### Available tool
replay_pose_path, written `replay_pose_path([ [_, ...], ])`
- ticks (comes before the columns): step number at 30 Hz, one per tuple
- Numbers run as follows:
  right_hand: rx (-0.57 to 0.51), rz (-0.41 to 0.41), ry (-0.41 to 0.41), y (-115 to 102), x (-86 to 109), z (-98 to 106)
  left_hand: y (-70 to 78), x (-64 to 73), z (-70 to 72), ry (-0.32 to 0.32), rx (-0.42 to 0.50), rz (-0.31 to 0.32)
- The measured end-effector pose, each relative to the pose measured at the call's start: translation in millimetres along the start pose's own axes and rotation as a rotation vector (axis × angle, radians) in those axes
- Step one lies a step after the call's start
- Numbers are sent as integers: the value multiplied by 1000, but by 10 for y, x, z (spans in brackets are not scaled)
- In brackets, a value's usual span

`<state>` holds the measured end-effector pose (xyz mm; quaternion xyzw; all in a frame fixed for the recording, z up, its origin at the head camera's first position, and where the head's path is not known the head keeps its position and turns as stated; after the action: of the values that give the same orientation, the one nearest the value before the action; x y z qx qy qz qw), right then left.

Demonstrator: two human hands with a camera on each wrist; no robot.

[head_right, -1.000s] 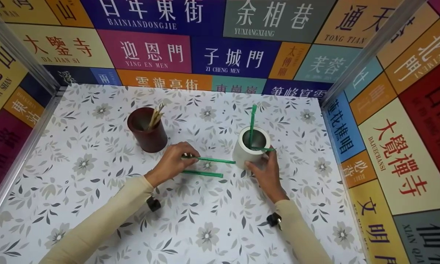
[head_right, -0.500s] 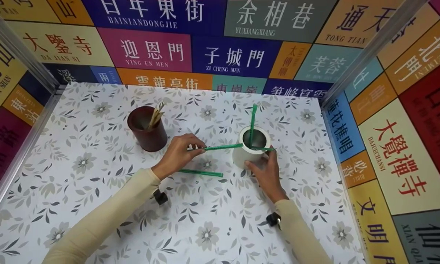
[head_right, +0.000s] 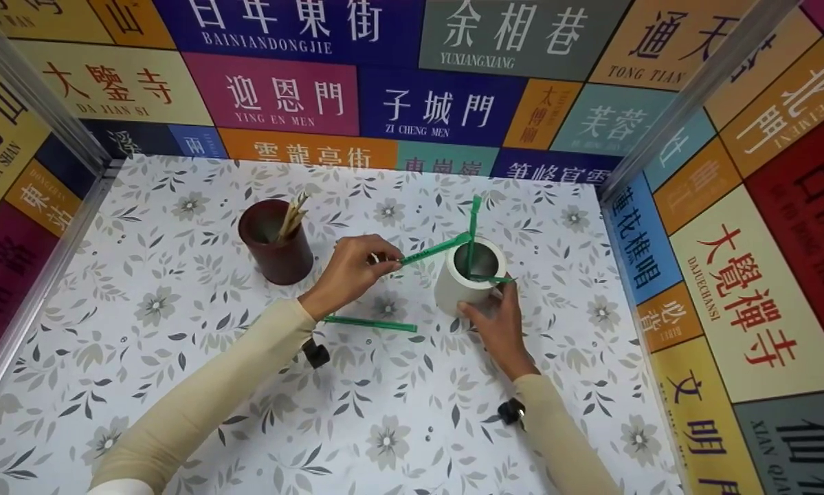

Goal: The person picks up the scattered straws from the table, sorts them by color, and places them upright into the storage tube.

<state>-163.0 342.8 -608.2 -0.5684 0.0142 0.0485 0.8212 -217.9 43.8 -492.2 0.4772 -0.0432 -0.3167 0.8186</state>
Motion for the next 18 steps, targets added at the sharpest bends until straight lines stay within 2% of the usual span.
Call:
replay_pose_path([
  [7, -15, 25, 1, 14, 0, 6, 142, -159, -20, 20, 22, -22],
  [14, -7, 33, 14, -8, -4, -2, 349, -322, -48, 62, 70, -42],
  [18, 1, 16, 19, -49, -5, -20, 454, -428, -78, 87, 141, -43],
])
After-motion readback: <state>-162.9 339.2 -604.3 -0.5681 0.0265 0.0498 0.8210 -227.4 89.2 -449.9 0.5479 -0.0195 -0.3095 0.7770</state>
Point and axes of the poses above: each hand's wrist, its own x-axis away from the middle knuckle, its own z-axis out of the back of the hand, y = z × x, the point moved 4 cm from there along -x, towards the middle knuckle, and after that the axes turned 9 degrees about -y, right-handed, at the moved point
